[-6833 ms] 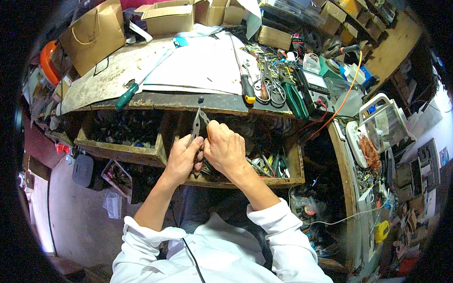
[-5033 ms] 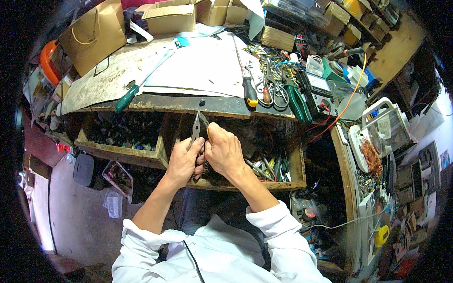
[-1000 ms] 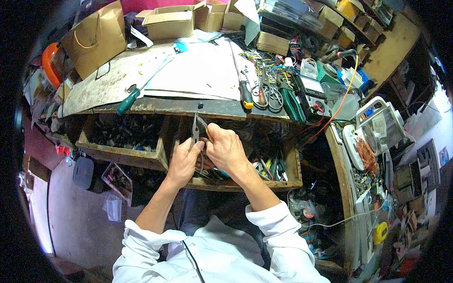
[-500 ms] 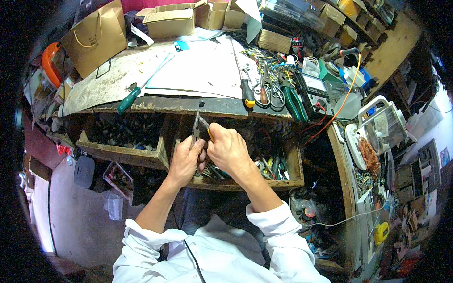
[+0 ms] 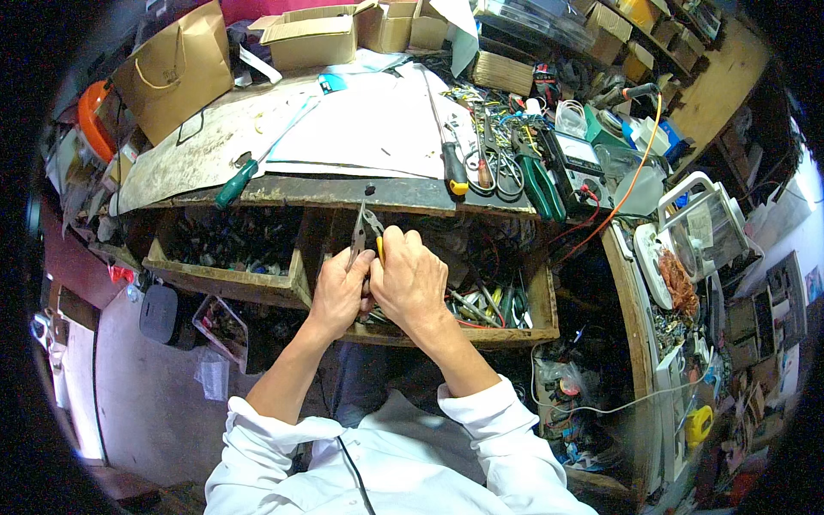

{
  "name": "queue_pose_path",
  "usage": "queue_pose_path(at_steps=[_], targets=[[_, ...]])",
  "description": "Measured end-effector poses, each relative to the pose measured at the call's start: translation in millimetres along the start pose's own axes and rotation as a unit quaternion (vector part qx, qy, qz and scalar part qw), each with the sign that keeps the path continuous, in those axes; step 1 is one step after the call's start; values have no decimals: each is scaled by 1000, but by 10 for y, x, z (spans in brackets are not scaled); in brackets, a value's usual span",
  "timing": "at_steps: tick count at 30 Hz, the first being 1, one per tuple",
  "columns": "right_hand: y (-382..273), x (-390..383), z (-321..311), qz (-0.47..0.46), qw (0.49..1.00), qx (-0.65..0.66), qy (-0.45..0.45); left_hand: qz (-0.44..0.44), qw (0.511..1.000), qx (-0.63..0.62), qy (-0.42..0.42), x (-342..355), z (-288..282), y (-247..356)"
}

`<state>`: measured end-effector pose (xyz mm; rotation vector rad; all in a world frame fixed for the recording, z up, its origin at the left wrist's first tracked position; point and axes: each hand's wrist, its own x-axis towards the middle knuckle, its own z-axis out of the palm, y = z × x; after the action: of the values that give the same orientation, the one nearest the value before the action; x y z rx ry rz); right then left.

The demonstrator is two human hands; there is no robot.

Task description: The person uses pliers and a screwdriver to strip and adjust wires on a small electronic component at a cluttered workbench. They repeatedly open a drawer to retrieve parts, then continue manipulating the component with tools.

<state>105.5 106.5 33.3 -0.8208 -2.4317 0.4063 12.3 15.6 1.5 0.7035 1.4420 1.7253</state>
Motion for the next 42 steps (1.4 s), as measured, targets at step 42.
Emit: queue_pose_path(at_steps=[42], targets=[[35,6,129,22,1000,5,0,-25,999,-22,-17,-13,-9,28]])
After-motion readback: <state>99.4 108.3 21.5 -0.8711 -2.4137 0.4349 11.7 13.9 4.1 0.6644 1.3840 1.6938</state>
